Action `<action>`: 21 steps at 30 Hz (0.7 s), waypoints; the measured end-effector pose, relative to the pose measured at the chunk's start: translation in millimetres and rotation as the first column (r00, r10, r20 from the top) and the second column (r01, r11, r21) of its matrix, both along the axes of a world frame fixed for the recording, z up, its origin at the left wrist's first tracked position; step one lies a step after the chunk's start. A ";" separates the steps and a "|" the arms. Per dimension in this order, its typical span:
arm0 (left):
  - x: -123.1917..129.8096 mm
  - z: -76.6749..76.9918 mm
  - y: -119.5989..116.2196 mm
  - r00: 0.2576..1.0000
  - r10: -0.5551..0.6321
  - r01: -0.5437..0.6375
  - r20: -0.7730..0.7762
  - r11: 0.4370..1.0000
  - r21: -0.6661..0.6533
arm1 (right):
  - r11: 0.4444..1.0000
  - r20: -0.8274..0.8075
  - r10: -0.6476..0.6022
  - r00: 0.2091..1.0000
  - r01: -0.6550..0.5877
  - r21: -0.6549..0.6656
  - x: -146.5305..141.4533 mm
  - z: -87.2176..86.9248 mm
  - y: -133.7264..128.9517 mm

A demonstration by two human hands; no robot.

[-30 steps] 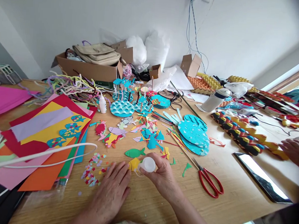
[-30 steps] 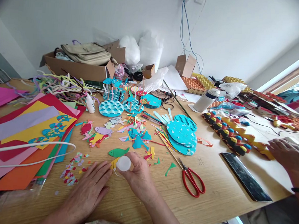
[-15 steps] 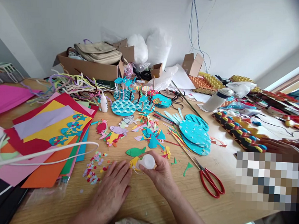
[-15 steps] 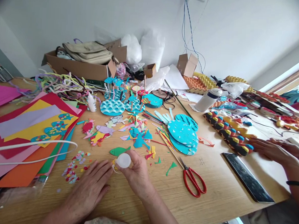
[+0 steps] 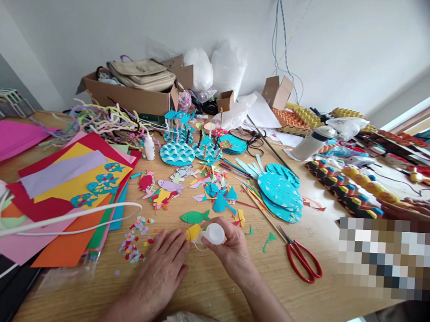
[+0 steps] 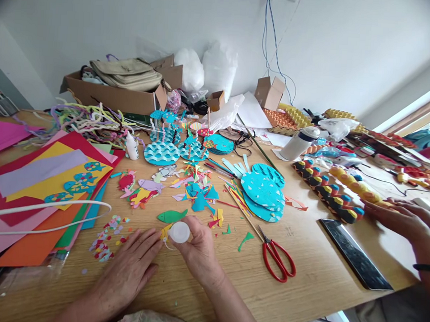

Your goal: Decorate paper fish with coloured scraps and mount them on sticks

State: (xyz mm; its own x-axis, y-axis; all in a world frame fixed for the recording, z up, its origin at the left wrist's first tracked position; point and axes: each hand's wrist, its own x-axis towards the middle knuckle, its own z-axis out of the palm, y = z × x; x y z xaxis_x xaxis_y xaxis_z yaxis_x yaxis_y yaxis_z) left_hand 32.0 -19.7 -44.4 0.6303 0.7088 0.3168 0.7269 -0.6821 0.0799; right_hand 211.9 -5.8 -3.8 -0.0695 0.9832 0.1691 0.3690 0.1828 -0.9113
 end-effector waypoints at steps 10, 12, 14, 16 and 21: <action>-1.7 0.4 0.0 1.000 -0.010 0.010 -0.020 1.000 -0.008 | 1.000 0.044 -0.022 0.999 0.021 0.013 4.9 4.0 -1.3; -1.5 -0.1 0.2 1.000 -0.009 0.009 0.000 1.000 -0.006 | 0.999 0.040 -0.039 0.998 0.039 0.018 5.0 4.8 -1.3; -1.2 -0.9 0.2 1.000 0.000 0.000 0.017 1.000 0.004 | 0.999 0.028 -0.030 0.999 0.030 0.013 3.5 4.3 -0.1; -0.9 -1.6 0.2 1.000 -0.006 0.006 0.012 1.000 0.014 | 1.000 0.023 -0.007 1.000 0.007 0.005 1.1 2.3 2.9; -0.6 -1.5 0.1 1.000 -0.007 0.007 0.015 1.000 0.011 | 0.999 0.029 -0.034 0.999 0.033 0.031 -2.3 -1.4 12.3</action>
State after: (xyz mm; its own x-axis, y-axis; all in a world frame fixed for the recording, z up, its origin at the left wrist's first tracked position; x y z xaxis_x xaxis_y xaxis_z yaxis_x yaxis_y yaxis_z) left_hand 31.4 -19.6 -45.9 0.6303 0.7007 0.3343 0.7208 -0.6882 0.0834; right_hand 209.6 6.6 -5.2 -0.0416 0.9794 0.1977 0.4019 0.1976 -0.8941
